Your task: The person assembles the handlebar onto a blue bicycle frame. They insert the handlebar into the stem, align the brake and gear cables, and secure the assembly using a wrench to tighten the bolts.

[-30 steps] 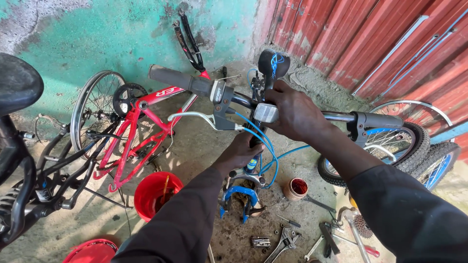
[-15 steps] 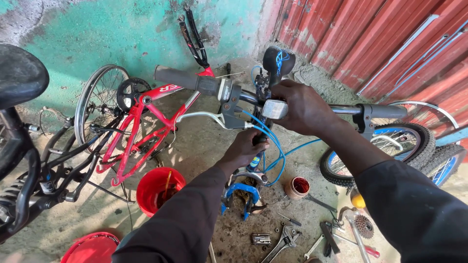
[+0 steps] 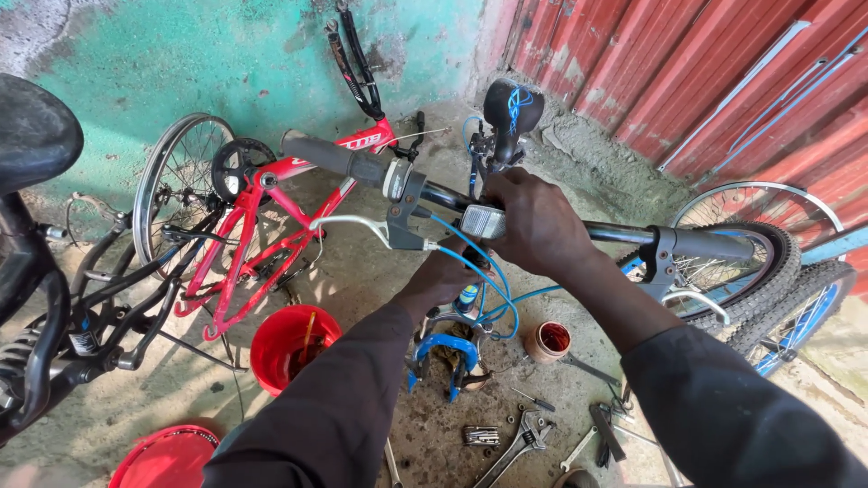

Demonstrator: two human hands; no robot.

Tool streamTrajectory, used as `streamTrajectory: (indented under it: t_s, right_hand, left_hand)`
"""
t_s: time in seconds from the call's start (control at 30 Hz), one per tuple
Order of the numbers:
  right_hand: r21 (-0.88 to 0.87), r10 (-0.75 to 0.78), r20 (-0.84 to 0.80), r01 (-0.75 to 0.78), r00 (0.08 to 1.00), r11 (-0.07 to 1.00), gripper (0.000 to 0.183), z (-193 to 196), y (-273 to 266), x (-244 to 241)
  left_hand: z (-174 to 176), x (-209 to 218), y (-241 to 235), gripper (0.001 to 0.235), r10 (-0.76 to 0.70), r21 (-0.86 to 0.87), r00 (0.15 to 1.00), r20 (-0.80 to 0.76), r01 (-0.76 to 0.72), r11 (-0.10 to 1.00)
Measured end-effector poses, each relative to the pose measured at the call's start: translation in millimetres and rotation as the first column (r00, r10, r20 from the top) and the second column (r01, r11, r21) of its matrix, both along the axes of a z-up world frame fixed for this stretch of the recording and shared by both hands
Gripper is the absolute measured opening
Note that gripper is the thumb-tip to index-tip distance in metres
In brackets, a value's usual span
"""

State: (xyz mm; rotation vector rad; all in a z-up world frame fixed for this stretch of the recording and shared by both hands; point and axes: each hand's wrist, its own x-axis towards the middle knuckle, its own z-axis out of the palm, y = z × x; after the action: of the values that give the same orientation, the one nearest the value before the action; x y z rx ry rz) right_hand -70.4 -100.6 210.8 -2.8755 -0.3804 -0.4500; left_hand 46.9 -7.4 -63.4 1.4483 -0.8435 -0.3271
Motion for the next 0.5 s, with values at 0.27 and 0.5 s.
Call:
streamTrajectory:
  t_s: [0.27,0.5]
  right_hand:
    - [-0.031,0.013,0.05,-0.012,0.999,0.999,0.041,-21.9,-13.5,8.9]
    - [0.044,0.054,0.042,-0.056,0.998,0.997,0.041,-60.8,-21.7,4.6]
  left_hand:
    - [41.4,-29.7,29.7,0.109,0.075,0.315,0.978,0.193,-0.134,0.94]
    - [31.4,-47.2,54.5,0.079,-0.166,0.74,0.986,0.011,0.103,0.664]
